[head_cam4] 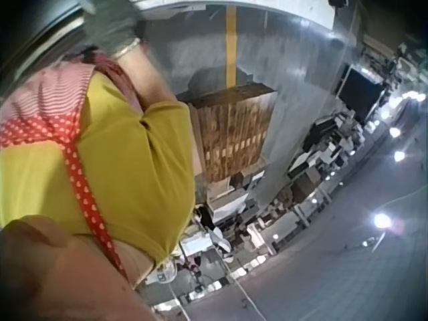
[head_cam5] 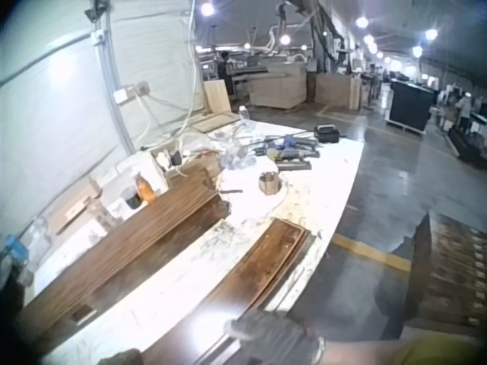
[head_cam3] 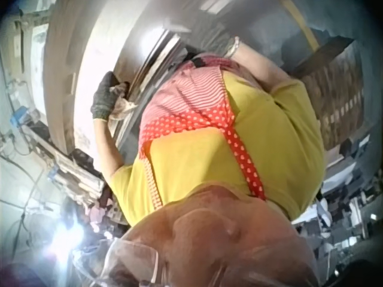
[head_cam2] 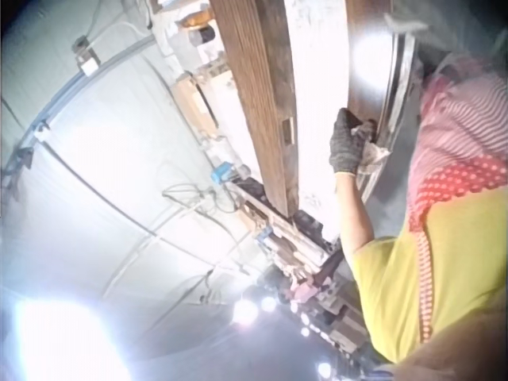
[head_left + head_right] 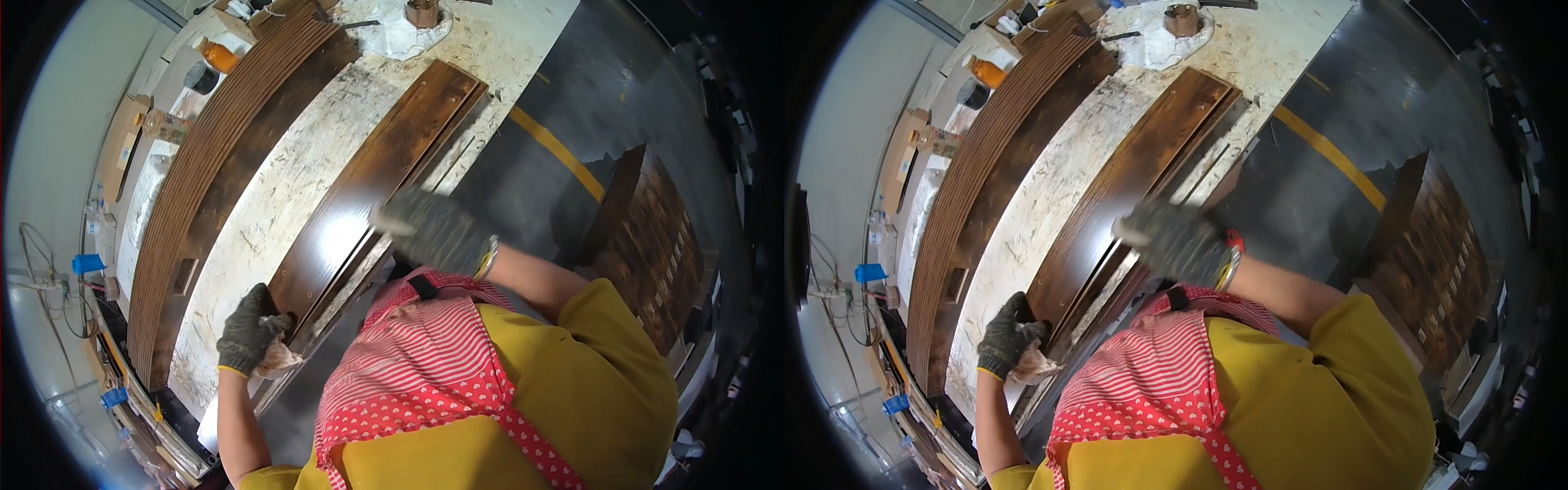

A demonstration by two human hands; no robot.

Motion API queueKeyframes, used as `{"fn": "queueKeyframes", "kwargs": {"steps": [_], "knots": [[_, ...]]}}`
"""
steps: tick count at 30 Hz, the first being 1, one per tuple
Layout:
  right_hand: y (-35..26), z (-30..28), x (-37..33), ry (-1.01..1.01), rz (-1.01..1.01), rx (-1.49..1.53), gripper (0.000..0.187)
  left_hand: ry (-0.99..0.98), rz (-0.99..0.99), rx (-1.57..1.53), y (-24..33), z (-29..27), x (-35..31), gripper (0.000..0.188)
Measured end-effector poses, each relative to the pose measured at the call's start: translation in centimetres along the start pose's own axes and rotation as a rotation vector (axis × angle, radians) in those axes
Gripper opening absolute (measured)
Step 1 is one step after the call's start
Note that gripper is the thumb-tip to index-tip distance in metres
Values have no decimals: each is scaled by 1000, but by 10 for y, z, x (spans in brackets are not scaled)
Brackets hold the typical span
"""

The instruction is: The worker uses a cloth to wipe down and apply finish or clean stained wooden furniture components on a factory workbench.

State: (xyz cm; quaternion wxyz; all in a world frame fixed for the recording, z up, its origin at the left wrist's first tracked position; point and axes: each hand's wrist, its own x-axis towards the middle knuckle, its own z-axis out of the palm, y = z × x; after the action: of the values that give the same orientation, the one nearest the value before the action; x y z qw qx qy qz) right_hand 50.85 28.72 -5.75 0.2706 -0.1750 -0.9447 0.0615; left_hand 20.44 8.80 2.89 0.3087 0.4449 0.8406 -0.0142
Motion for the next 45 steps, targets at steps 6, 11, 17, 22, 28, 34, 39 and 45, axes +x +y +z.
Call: {"fn": "queueKeyframes", "kwargs": {"steps": [6,11,17,22,28,34,39,45], "knots": [[89,-34,8,345,678,370,34,210,-125,151,-175,-10,-77,64],[90,-8,-16,317,451,-25,38,252,-293,-133,-225,44,-101,59],[64,-4,-15,232,344,158,40,318,-317,-91,-206,43,-114,60],[95,-23,-6,272,437,142,39,287,-321,-71,-198,38,-107,59],[34,-17,-1,99,234,464,33,299,-268,-147,-244,52,-103,60],[118,-43,3,293,541,256,32,277,-251,-266,-244,55,-97,61],[105,-11,1,289,294,-66,32,276,-228,-189,-219,47,-100,60],[-74,19,18,-180,-24,-208,21,251,-241,-151,-213,40,-105,61]]}}
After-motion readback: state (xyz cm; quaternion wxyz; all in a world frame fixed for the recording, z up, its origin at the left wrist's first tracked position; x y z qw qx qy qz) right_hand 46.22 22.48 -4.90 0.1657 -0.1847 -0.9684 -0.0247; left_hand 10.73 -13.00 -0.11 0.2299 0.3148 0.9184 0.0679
